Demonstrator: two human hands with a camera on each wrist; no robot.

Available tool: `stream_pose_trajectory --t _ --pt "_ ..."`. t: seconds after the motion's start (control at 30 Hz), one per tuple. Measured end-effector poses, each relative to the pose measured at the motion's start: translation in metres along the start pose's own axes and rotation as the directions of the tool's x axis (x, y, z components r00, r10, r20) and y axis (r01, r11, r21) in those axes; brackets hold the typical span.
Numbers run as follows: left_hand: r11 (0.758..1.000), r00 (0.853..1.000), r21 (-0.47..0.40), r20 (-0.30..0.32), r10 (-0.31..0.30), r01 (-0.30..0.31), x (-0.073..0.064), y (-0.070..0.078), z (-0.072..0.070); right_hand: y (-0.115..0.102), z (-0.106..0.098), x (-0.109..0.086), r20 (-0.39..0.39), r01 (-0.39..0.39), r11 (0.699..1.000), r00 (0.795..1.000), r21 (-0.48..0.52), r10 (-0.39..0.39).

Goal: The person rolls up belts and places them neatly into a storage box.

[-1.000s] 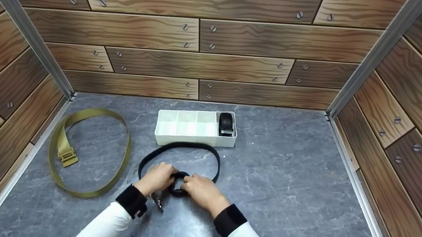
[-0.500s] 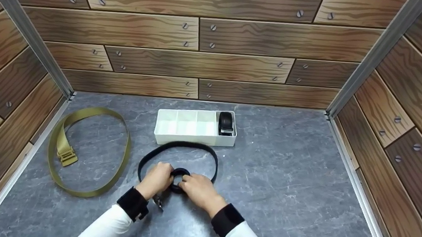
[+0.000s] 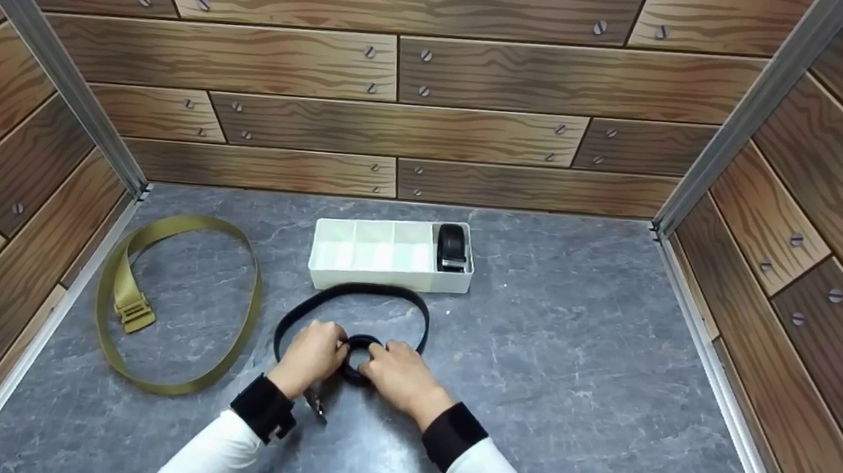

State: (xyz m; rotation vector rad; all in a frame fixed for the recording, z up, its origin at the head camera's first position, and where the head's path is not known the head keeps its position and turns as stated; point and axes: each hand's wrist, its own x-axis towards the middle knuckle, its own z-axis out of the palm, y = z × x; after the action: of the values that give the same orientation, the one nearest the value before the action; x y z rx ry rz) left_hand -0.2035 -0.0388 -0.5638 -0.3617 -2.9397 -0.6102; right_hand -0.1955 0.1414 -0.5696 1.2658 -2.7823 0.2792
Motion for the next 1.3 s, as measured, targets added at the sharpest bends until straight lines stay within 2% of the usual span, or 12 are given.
stream_pose_trajectory --t 0.1,0.23,0.27,0.4,0.53,0.67,0.8,0.87,1.0,1.13,1.23,1.3 --pt "0.998 1.0 -0.053 0.005 -0.026 0.026 -0.002 -0.001 -0.001 -0.002 0.002 0.001 -0.019 -0.005 1.0 1.0 -0.025 0.004" --pt "0.997 0.999 -0.076 0.016 -0.033 0.034 -0.002 -0.003 0.0 -0.004 0.004 0.002 -0.049 0.1 0.982 0.993 -0.16 -0.108" --pt "0.997 1.0 -0.074 0.013 -0.028 0.029 -0.002 -0.003 0.001 -0.004 0.003 0.002 -0.048 0.108 0.98 0.992 -0.164 -0.118" --pt "0.998 1.0 -0.062 0.009 -0.022 0.023 0.0 0.0 0.002 -0.001 0.0 0.0 -0.013 0.116 0.985 0.993 -0.125 -0.118" --pt "0.999 0.999 -0.031 0.036 -0.027 0.028 0.003 0.002 0.003 0.005 -0.003 -0.004 0.022 0.122 0.99 0.992 -0.07 -0.12" --pt "1.0 0.998 0.021 0.062 0.009 -0.011 0.005 0.004 0.002 0.01 -0.005 -0.007 0.021 0.132 0.991 0.991 -0.033 -0.132" --pt "0.997 0.997 0.05 0.059 0.059 -0.062 0.005 0.004 0.004 0.01 -0.002 -0.008 -0.002 0.164 0.985 0.986 -0.05 -0.165" --pt "0.997 0.997 0.041 0.048 0.066 -0.068 0.004 0.003 0.005 0.009 0.0 -0.007 -0.019 0.179 0.981 0.983 -0.081 -0.181" --pt "0.999 0.999 -0.017 0.019 0.037 -0.037 0.001 0.001 0.006 0.005 0.004 -0.006 -0.061 0.187 0.97 0.978 -0.152 -0.198" --pt "0.998 0.999 -0.07 0.034 0.004 -0.002 -0.002 0.002 0.003 -0.001 0.005 -0.006 -0.097 0.173 0.967 0.976 -0.186 -0.193" --pt "0.999 0.998 -0.047 0.064 0.01 -0.007 -0.003 0.002 0.001 -0.003 0.004 -0.005 -0.094 0.174 0.972 0.977 -0.155 -0.19" --pt "1.0 0.997 -0.01 0.08 0.02 -0.019 -0.002 0.002 0.0 -0.002 0.002 -0.004 -0.076 0.181 0.979 0.979 -0.096 -0.188"
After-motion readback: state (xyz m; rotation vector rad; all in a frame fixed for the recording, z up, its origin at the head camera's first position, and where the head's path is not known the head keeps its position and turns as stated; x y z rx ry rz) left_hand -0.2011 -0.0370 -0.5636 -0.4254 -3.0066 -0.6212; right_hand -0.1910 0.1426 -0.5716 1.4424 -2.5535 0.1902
